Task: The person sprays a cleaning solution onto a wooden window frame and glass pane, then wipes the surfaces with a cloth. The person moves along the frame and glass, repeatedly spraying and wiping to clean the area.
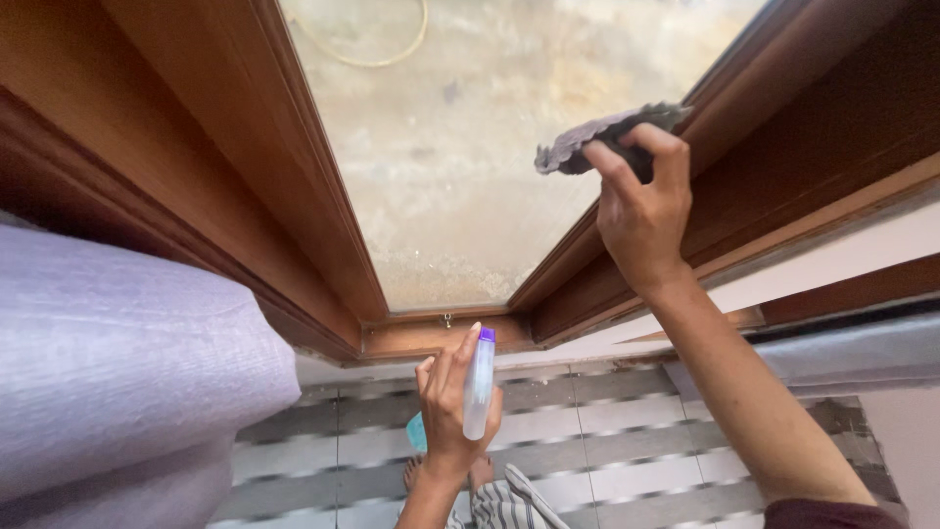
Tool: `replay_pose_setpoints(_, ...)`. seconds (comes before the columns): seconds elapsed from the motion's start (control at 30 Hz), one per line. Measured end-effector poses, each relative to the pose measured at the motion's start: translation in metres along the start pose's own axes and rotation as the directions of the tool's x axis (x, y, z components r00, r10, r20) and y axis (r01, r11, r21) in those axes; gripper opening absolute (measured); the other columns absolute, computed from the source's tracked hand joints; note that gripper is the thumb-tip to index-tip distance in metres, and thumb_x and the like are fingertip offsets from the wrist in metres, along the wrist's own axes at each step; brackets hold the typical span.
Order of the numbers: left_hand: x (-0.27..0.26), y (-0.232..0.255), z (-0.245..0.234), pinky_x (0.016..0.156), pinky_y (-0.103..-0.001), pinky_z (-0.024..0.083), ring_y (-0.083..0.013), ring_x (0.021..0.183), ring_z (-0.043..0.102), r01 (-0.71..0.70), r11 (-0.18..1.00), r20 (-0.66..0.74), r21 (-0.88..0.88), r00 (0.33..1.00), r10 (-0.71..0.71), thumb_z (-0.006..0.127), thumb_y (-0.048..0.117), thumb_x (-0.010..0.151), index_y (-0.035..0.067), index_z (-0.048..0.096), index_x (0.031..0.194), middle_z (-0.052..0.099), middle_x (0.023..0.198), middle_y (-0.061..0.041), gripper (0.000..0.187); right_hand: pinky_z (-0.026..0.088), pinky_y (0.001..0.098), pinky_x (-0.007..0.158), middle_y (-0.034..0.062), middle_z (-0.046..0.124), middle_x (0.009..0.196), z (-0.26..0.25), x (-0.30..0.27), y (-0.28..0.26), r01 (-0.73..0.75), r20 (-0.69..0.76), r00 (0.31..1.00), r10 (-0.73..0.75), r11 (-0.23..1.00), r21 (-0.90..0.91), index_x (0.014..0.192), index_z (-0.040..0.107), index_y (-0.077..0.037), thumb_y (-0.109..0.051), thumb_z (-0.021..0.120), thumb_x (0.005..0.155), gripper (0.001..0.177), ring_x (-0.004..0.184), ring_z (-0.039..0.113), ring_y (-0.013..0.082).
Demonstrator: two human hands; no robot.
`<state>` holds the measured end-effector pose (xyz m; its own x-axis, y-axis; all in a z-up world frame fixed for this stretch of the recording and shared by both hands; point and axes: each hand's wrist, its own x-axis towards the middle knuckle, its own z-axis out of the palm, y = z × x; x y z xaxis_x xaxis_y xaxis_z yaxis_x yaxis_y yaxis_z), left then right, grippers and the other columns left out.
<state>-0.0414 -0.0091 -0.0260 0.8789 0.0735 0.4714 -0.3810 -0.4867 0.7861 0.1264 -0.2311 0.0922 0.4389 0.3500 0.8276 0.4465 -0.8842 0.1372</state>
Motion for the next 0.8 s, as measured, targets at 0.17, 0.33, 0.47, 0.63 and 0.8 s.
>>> replay_pose_setpoints(0.17,-0.005,-0.008,0.001,0.097,-0.042,0.041,-0.0266,0.097,0.065,0.018,1.000,0.007,-0.005,1.000,-0.018,0.066,0.001,0.066,0.003,0.055,0.142,0.067,0.107,-0.011,0.077,0.054,0.0384,0.088,0.0056,0.059,0.114,0.047,-0.047,-0.018,-0.068,-0.045,0.997,0.068,0.998,-0.011,0.110,0.071,-0.015,-0.001,0.072,0.101,0.016,0.109,0.057,0.0252)
replay_pose_setpoints(0.33,-0.009,-0.019,0.001,0.098,-0.043,0.040,-0.0268,0.096,0.065,0.067,0.998,0.035,0.017,0.997,-0.067,0.069,0.003,0.064,0.004,0.055,0.141,0.067,0.108,-0.012,0.078,0.055,0.0379,0.080,0.0079,0.059,0.104,0.103,-0.152,-0.055,-0.123,0.289,0.950,0.116,0.992,0.006,0.106,0.072,-0.019,-0.005,0.069,0.095,0.019,0.099,0.060,0.0254)
replay_pose_setpoints(0.47,-0.013,-0.021,-0.001,0.097,-0.042,0.040,-0.0268,0.097,0.064,0.079,0.997,0.041,0.023,0.996,-0.080,0.068,0.003,0.065,0.004,0.055,0.142,0.067,0.108,-0.011,0.078,0.056,0.0395,0.079,0.0089,0.060,0.105,0.120,-0.197,-0.060,-0.182,0.398,0.906,0.142,0.981,0.064,0.108,0.071,-0.020,0.000,0.065,0.081,0.035,0.102,0.061,0.0282)
replay_pose_setpoints(0.63,-0.007,-0.014,-0.007,0.098,-0.043,0.040,-0.0292,0.097,0.064,0.053,0.998,0.013,0.022,0.999,-0.053,0.067,0.003,0.065,0.002,0.055,0.141,0.066,0.106,-0.012,0.077,0.056,0.0398,0.081,0.0077,0.060,0.108,0.104,-0.166,-0.056,-0.244,0.350,0.912,0.213,0.969,0.047,0.109,0.070,-0.019,0.004,0.065,0.081,0.037,0.105,0.062,0.0282)
replay_pose_setpoints(0.8,-0.005,-0.009,-0.018,0.098,-0.042,0.042,-0.0299,0.098,0.064,0.018,0.999,-0.048,0.042,0.999,-0.016,0.063,0.002,0.066,0.002,0.056,0.140,0.067,0.106,-0.013,0.074,0.052,0.0426,0.083,0.0086,0.057,0.109,0.057,-0.075,-0.049,-0.140,0.099,0.987,0.128,0.984,0.114,0.111,0.069,-0.012,0.010,0.070,0.086,0.033,0.100,0.058,0.0309)
